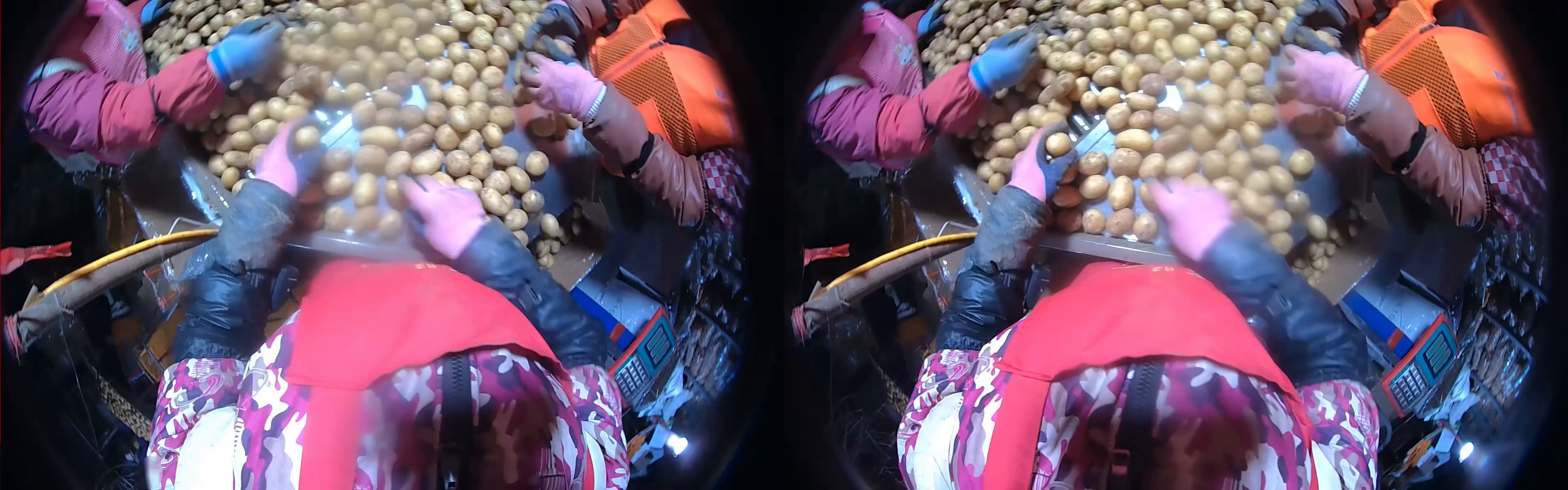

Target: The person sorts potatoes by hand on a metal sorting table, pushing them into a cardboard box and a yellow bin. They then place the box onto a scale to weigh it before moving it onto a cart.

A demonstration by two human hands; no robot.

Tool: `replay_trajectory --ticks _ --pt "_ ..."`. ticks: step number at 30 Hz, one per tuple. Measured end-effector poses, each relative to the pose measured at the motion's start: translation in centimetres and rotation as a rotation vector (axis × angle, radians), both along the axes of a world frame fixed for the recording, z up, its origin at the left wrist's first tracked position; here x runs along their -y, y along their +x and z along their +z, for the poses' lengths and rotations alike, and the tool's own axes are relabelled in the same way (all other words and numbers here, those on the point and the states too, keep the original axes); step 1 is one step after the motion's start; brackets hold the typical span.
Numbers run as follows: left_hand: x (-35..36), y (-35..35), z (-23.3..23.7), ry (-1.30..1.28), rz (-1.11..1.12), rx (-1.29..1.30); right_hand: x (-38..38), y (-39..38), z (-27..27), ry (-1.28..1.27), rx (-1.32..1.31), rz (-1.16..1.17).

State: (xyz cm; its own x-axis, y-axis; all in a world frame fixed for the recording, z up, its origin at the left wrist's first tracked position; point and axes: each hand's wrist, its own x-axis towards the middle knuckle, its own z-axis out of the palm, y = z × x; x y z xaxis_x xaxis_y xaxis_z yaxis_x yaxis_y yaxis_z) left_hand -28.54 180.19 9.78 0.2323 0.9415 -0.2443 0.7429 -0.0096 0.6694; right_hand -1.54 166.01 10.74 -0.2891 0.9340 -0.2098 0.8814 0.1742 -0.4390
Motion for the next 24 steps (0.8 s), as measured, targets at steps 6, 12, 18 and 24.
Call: replay_trajectory --ticks 6,12,18,24 --pt "4.4 -3.2 -0.4 -0.125 0.132 0.261 -4.4 -3.9 -3.2 0.032 0.194 0.031" --pt "6.3 -3.5 0.9 -0.299 0.244 0.304 -7.0 -4.9 -4.7 -0.054 0.236 -0.039" --pt "6.7 -1.5 0.1 -0.052 -0.256 -0.131 -7.3 -4.7 -4.3 -0.09 0.075 -0.092" --pt "3.7 3.8 -0.3 -0.279 -0.548 -0.499 -3.4 -3.3 -3.4 0.001 -0.058 -0.169"
